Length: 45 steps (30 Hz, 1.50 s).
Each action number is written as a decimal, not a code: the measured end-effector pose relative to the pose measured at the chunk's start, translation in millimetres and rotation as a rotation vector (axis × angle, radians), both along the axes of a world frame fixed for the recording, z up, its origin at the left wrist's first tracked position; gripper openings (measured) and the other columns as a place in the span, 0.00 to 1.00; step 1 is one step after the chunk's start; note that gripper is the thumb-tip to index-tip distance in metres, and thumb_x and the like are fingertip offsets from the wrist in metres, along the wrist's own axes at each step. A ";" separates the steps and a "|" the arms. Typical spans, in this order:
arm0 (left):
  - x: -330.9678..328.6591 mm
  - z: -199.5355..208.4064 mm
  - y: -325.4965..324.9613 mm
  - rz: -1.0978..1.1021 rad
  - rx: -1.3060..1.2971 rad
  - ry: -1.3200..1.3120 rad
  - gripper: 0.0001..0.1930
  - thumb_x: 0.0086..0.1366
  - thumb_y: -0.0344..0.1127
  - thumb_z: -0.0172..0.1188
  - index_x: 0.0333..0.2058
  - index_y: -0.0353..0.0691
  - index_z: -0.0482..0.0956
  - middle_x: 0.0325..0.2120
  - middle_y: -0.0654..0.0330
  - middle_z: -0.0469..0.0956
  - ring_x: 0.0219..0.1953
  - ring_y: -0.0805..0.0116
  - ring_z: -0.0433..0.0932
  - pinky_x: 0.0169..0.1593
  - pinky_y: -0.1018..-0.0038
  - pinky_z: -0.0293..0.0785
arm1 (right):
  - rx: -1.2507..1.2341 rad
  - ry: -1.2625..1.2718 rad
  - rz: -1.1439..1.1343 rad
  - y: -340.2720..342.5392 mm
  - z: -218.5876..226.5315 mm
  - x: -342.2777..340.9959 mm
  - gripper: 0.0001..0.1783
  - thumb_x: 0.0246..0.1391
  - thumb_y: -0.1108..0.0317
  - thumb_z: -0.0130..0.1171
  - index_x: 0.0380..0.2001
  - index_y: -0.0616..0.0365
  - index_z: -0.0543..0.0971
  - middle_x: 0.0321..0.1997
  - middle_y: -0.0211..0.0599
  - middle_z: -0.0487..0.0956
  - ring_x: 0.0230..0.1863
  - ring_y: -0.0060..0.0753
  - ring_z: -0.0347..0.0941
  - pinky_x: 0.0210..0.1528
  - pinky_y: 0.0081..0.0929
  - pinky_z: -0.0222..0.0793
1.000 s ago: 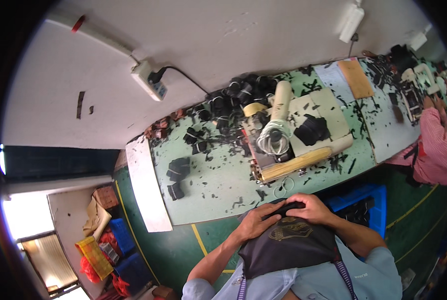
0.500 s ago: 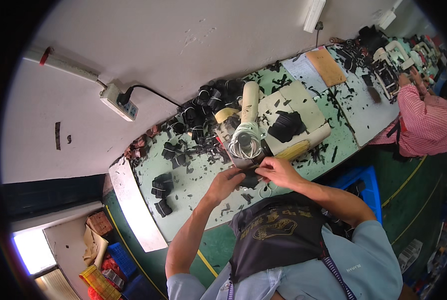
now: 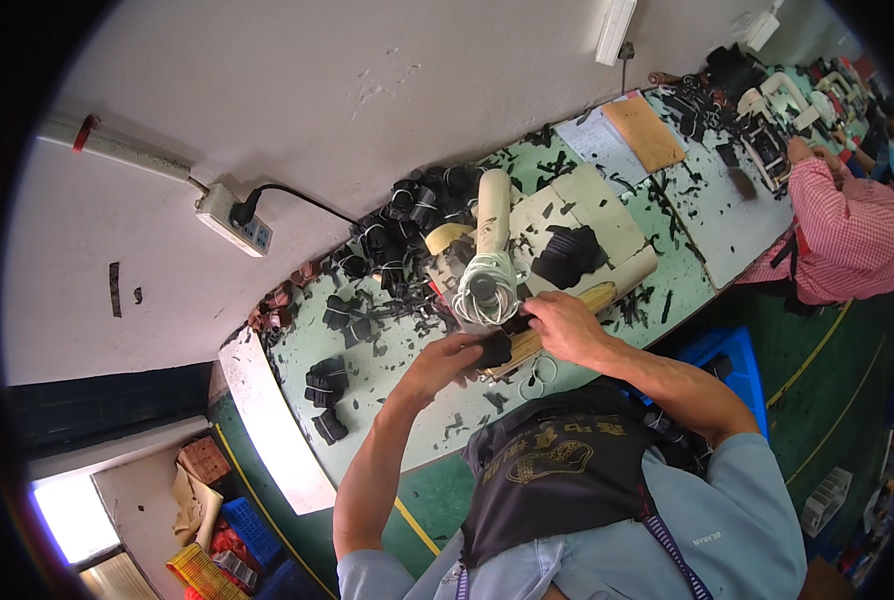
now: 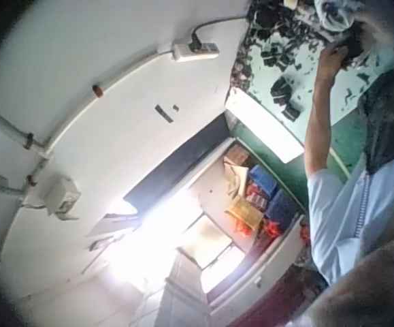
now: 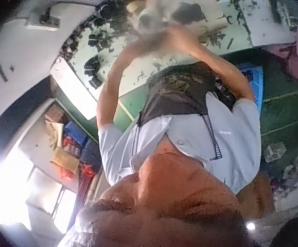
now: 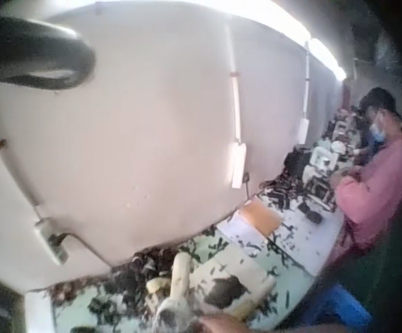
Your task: The person stitches black leather or synthetic shoe upper components together using a sewing machine and thread.
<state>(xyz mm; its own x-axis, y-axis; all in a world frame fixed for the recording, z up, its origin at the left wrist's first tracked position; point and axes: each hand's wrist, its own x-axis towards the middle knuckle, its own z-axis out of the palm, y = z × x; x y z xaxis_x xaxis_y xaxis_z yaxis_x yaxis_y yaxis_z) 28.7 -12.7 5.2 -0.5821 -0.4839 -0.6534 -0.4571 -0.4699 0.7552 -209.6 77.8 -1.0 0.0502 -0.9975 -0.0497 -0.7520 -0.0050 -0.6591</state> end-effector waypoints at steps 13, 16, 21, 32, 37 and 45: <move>-8.2 -0.1 -2.4 -0.043 -0.109 -0.111 0.11 0.67 0.42 0.61 0.35 0.39 0.82 0.18 0.69 0.74 0.19 0.82 0.68 0.23 0.81 0.61 | 0.100 -0.143 -0.011 -3.8 9.3 4.5 0.08 0.52 0.75 0.57 0.37 0.62 0.80 0.43 0.49 0.79 0.46 0.50 0.76 0.47 0.43 0.70; -1.0 -2.0 -3.8 -0.072 -0.105 -0.137 0.12 0.68 0.42 0.61 0.37 0.39 0.83 0.19 0.69 0.74 0.19 0.81 0.68 0.23 0.81 0.61 | 0.045 -0.123 -0.097 -0.9 6.8 7.1 0.07 0.53 0.75 0.60 0.37 0.60 0.80 0.43 0.47 0.79 0.44 0.48 0.77 0.46 0.40 0.72; -3.0 -2.4 -8.8 -0.174 -0.206 -0.326 0.17 0.66 0.43 0.61 0.47 0.38 0.83 0.26 0.65 0.80 0.24 0.77 0.74 0.28 0.78 0.68 | 0.168 -0.175 -0.029 1.5 4.9 -5.5 0.12 0.53 0.76 0.61 0.43 0.60 0.77 0.42 0.47 0.80 0.44 0.51 0.77 0.47 0.42 0.71; 10.8 -14.7 -4.4 -0.119 -0.215 -0.287 0.17 0.66 0.44 0.61 0.47 0.39 0.84 0.25 0.64 0.79 0.25 0.78 0.72 0.29 0.78 0.67 | 0.206 -0.178 -0.042 4.5 4.9 -9.1 0.10 0.54 0.75 0.60 0.40 0.59 0.77 0.42 0.46 0.78 0.43 0.48 0.76 0.46 0.41 0.72; -9.0 -9.7 -4.2 -0.095 -0.194 -0.190 0.15 0.66 0.43 0.62 0.43 0.38 0.84 0.22 0.67 0.76 0.22 0.80 0.69 0.27 0.79 0.64 | 0.075 -0.250 -0.074 -0.5 2.7 0.7 0.09 0.53 0.75 0.61 0.39 0.60 0.77 0.42 0.45 0.78 0.42 0.49 0.76 0.46 0.41 0.72; -0.2 -11.5 -4.0 -0.116 -0.299 -0.245 0.15 0.65 0.42 0.63 0.44 0.38 0.84 0.19 0.69 0.74 0.20 0.83 0.68 0.22 0.81 0.61 | 0.227 -0.209 -0.041 2.4 10.8 -8.9 0.10 0.54 0.74 0.61 0.40 0.60 0.77 0.45 0.44 0.77 0.45 0.50 0.76 0.48 0.40 0.71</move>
<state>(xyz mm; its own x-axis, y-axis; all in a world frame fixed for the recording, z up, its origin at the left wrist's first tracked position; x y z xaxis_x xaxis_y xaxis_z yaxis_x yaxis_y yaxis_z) 28.5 -16.6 -6.3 -0.4883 -0.6139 -0.6202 -0.6778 -0.1808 0.7127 -218.5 80.2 9.8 0.0427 -0.9634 -0.2646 -0.5964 0.1879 -0.7804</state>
